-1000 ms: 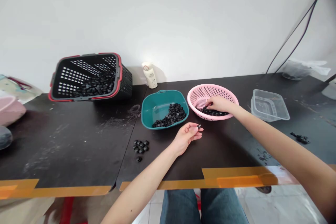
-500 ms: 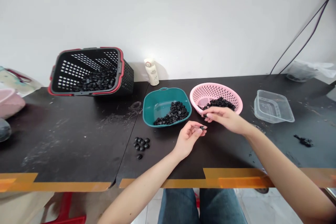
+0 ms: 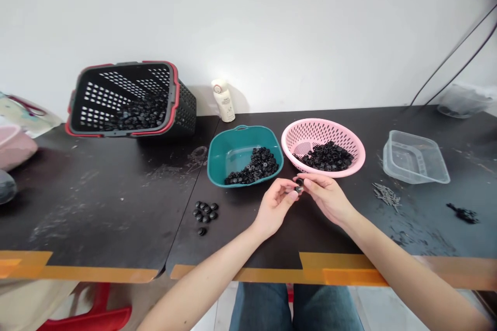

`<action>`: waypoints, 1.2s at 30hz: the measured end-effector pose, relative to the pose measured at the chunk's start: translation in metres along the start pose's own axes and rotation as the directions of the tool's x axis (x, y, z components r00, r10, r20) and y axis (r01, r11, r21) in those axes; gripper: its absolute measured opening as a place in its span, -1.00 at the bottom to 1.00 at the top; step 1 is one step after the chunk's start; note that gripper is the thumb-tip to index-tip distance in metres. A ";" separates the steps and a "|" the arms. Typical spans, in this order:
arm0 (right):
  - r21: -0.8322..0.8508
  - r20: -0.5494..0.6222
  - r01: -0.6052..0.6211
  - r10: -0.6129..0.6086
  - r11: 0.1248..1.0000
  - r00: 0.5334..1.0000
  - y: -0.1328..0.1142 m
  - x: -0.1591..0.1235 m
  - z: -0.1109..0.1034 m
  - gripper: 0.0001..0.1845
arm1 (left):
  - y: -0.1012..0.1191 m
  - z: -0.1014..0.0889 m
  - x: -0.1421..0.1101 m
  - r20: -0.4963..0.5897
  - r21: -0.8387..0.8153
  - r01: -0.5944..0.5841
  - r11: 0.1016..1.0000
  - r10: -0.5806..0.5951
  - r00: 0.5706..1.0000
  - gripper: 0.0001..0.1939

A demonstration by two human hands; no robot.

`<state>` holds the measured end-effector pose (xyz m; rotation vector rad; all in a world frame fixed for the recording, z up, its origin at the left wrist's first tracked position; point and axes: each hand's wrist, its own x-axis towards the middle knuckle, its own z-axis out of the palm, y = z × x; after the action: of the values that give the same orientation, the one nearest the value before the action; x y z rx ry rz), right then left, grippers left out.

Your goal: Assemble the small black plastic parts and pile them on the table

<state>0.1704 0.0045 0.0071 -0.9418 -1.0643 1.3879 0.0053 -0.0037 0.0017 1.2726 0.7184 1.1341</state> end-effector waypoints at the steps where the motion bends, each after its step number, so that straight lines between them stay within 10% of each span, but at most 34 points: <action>1: 0.056 -0.004 -0.017 0.017 0.998 1.000 0.000 0.000 0.001 -0.78 | 0.001 0.000 -0.001 -0.028 0.034 -0.021 0.999 0.022 0.999 -0.78; 10: 0.121 -0.005 -0.079 0.080 0.990 0.997 0.001 -0.001 0.000 -0.82 | 0.008 -0.004 -0.004 -0.127 0.517 -0.257 0.817 0.370 0.921 -0.82; 36: 0.159 -0.029 -0.059 0.064 0.986 0.997 0.002 -0.007 0.009 -0.80 | 0.004 -0.006 -0.004 -0.050 0.601 -0.345 0.721 0.465 0.884 -0.78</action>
<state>0.1619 -0.0033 0.0071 -0.8853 -0.8921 1.4793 -0.0021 -0.0055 0.0036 1.9272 1.0156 1.4815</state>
